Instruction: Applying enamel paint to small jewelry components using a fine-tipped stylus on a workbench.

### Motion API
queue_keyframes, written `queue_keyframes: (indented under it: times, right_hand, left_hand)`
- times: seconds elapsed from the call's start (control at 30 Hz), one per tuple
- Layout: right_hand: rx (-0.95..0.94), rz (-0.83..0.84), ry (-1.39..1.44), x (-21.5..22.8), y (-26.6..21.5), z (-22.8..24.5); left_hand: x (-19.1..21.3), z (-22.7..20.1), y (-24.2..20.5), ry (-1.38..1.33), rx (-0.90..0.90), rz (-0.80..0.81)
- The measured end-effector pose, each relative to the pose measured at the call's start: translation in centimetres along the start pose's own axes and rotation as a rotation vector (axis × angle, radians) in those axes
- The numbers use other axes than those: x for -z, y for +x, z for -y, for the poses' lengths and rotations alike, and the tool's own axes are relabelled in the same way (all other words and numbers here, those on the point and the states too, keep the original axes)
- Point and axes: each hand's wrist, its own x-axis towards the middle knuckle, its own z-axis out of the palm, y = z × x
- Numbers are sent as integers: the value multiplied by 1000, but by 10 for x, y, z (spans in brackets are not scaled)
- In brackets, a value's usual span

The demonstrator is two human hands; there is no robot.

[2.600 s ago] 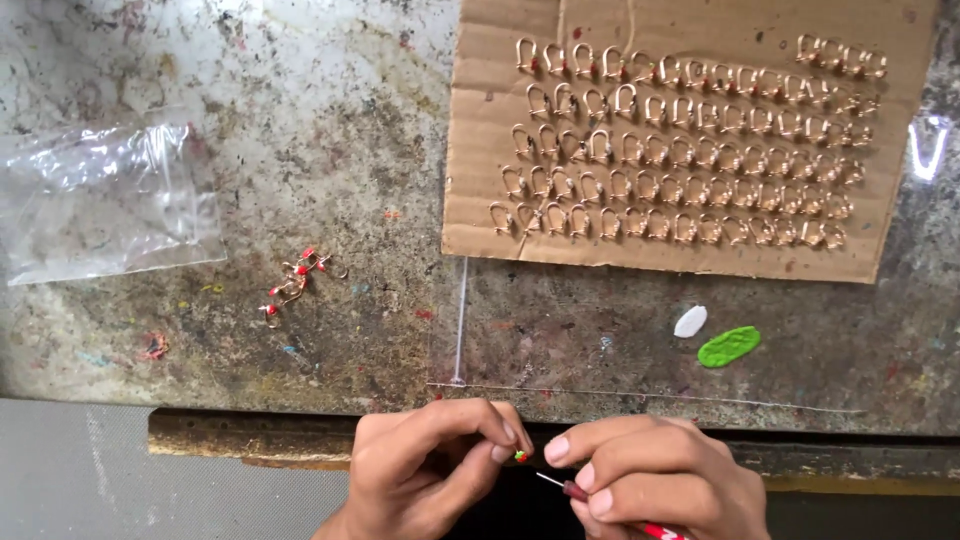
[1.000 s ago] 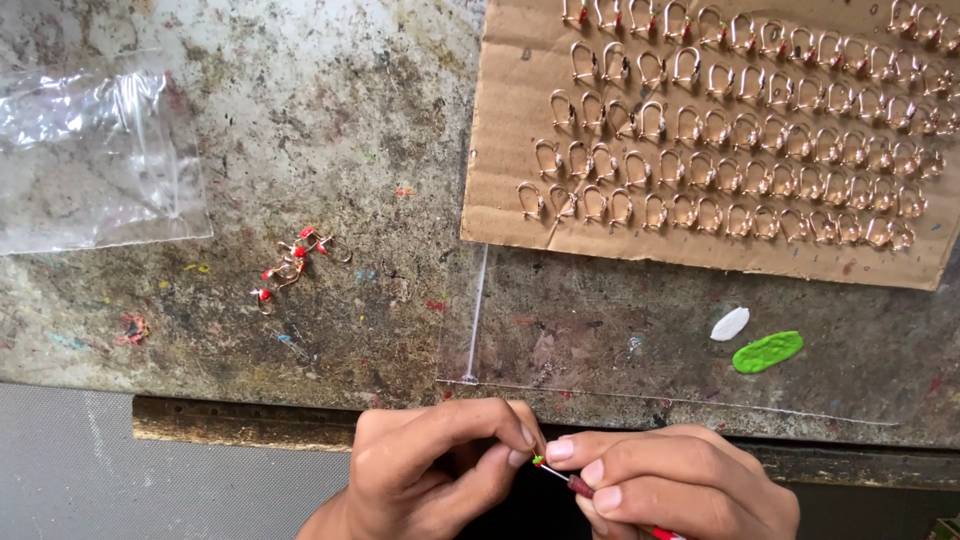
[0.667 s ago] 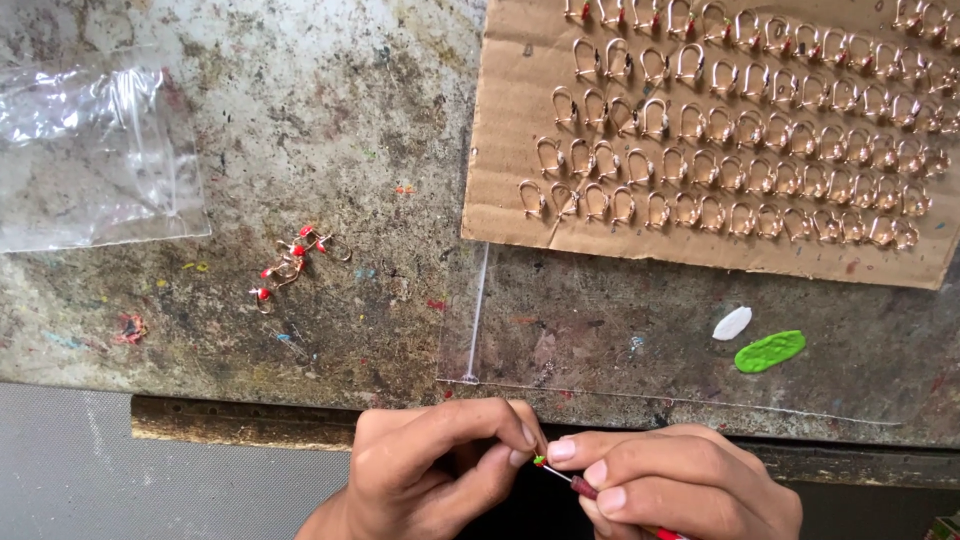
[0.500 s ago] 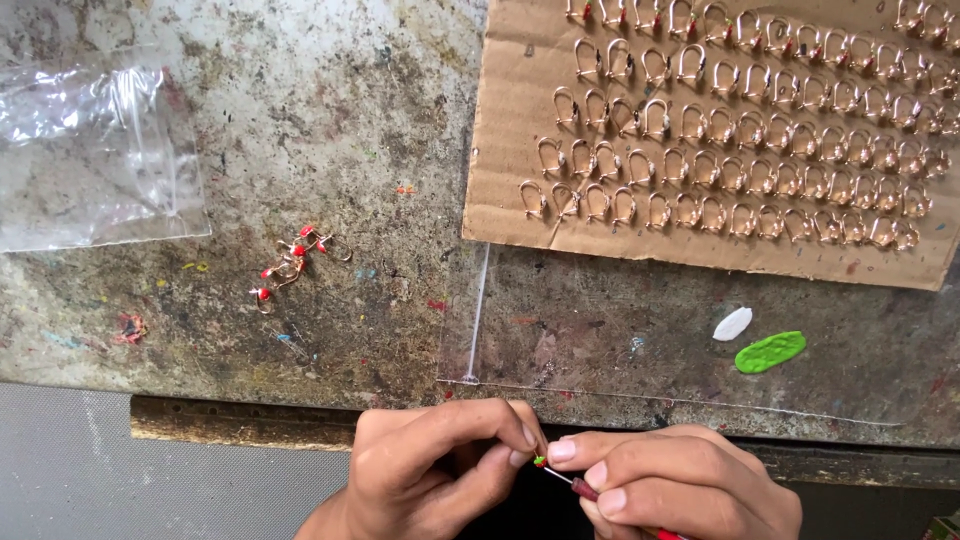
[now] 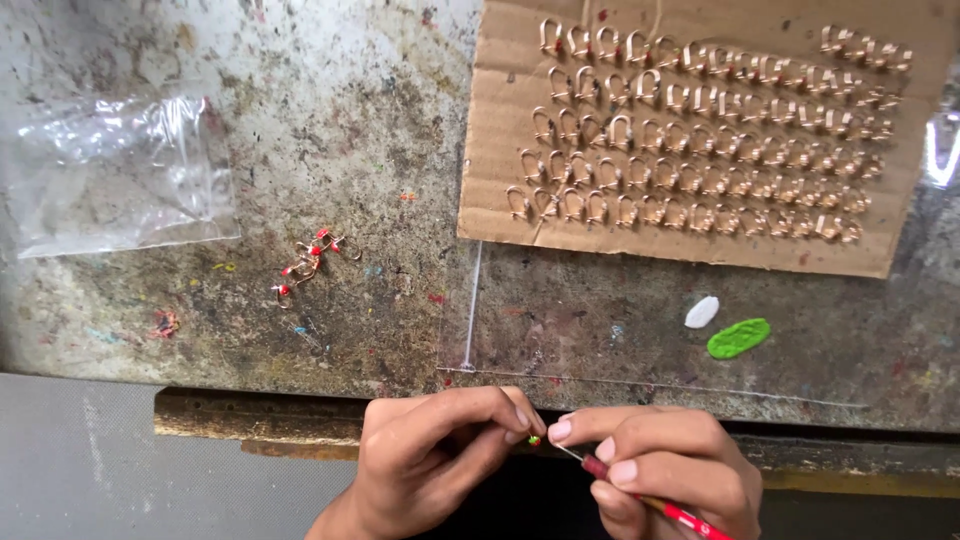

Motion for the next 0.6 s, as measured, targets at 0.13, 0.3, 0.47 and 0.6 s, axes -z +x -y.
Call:
queue_keyframes:
  times: [0.13,0.3,0.47,0.6]
  right_hand:
    - [175,-5,20,11,-3,-17]
    - [426,-49,10,21,-5,-24]
    - [407,-94,-48,51,-20,-23]
    - [314,-154,-142,80,-36,-27]
  left_hand:
    - [-8,-4,-2,47,-20,-29]
    - [-16,-14,-4,157,-26,-78]
    - [-24,-18,-9,170,-19,-115]
    - [-26,-41,-3,235,-40,-60]
